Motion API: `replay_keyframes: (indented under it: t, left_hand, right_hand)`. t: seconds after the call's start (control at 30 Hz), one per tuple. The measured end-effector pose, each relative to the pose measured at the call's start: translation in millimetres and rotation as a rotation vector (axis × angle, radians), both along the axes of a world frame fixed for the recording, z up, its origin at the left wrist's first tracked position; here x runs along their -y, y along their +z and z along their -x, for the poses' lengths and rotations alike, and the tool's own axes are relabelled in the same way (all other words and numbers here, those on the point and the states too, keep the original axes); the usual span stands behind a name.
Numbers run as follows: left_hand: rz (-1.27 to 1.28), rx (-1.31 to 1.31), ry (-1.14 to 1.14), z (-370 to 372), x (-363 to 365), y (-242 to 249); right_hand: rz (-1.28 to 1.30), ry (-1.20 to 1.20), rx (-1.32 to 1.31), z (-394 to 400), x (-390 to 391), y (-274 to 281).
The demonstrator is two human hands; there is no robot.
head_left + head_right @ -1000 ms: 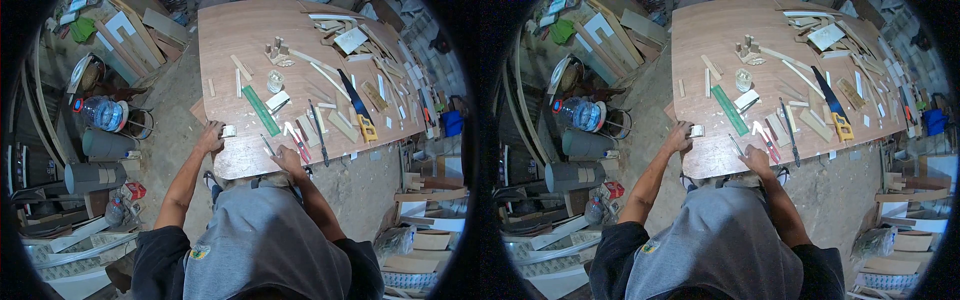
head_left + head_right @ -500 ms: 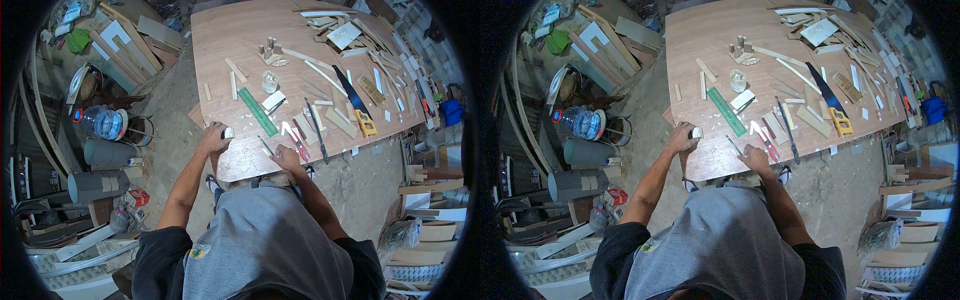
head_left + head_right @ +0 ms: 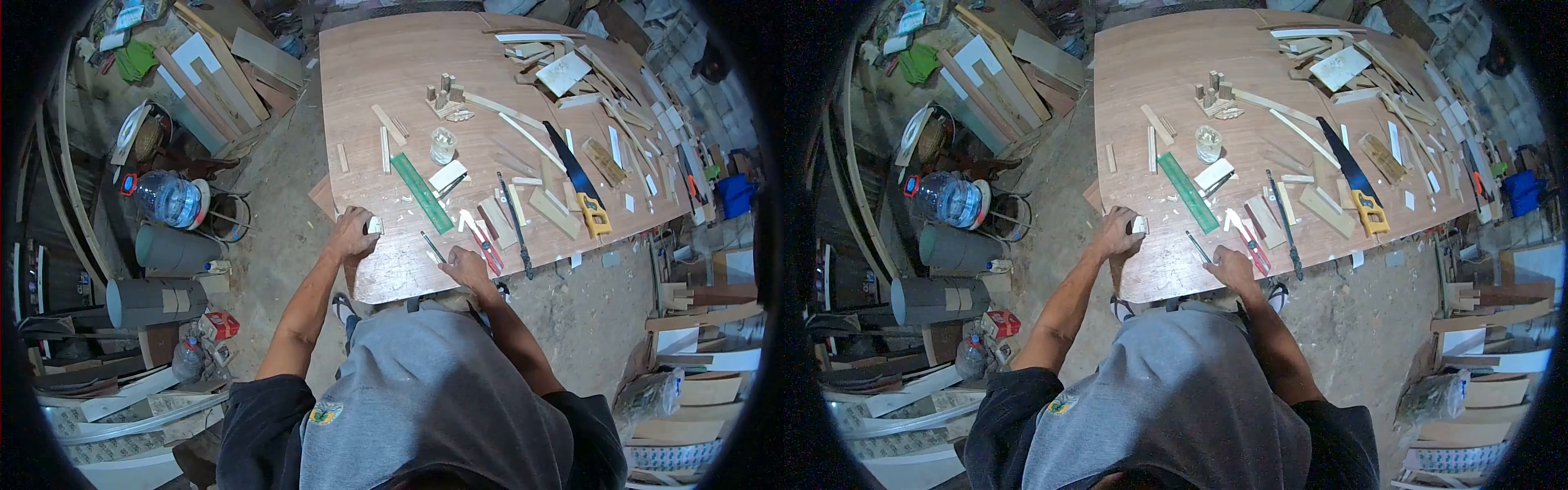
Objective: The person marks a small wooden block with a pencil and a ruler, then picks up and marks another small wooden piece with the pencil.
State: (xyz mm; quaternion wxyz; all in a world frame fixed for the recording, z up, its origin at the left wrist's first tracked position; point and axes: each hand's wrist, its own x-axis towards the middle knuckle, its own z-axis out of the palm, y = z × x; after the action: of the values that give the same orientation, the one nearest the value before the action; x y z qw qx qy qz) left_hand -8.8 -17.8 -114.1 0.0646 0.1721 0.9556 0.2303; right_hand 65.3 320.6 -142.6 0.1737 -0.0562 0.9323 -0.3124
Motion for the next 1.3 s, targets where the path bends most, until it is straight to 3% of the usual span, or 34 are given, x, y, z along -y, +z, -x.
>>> replay_keyframes:
  t: [0.17,0.4,0.5,0.57,0.7,0.77,1.0,1.1,1.17,1.2,1.27,1.3]
  left_hand:
    - [-0.037,0.043,0.039,-6.9,-6.7,17.0]
    - [0.055,0.12,0.082,2.0,8.1,-19.3]
    - [-0.164,0.275,0.168,0.6,1.3,-2.3]
    - [-0.43,0.513,0.325,-6.5,-7.1,11.3]
    - [-0.639,0.43,0.39,-21.6,-16.6,12.2]
    - [-0.796,0.538,0.425,-29.2,-19.4,14.4]
    - [-1.018,0.611,0.47,-51.3,-28.9,41.8]
    - [-1.057,0.591,0.491,-58.3,-33.1,51.6]
    - [-1.109,0.599,0.538,-61.0,-35.7,58.0]
    - [-1.117,0.595,0.545,-61.0,-36.4,58.6]
    - [-1.106,0.588,0.533,-61.5,-38.2,59.2]
    - [-1.108,0.589,0.534,-61.6,-39.3,62.2]
  right_hand:
    - [0.018,0.001,-0.043,-2.3,0.2,0.2]
    - [-0.036,0.002,-0.079,-7.2,4.6,-2.8]
    - [-0.046,0.028,-0.127,-6.4,5.8,-2.3]
    - [-0.065,0.055,-0.107,-5.2,6.8,-3.2]
    - [-0.204,0.071,-0.087,-4.6,22.4,12.7]
    - [-0.33,0.093,-0.102,-4.5,28.8,12.9]
    - [-0.421,0.19,0.011,7.0,32.3,29.4]
    - [-0.276,0.15,-0.08,9.1,16.1,15.0]
    - [0.381,-0.092,0.281,17.1,2.6,-9.5]
    - [0.375,-0.083,0.282,17.8,0.1,1.0]
    - [0.81,-0.208,0.56,12.8,-2.0,39.1]
    - [0.943,-0.249,0.536,9.4,-0.4,40.5]
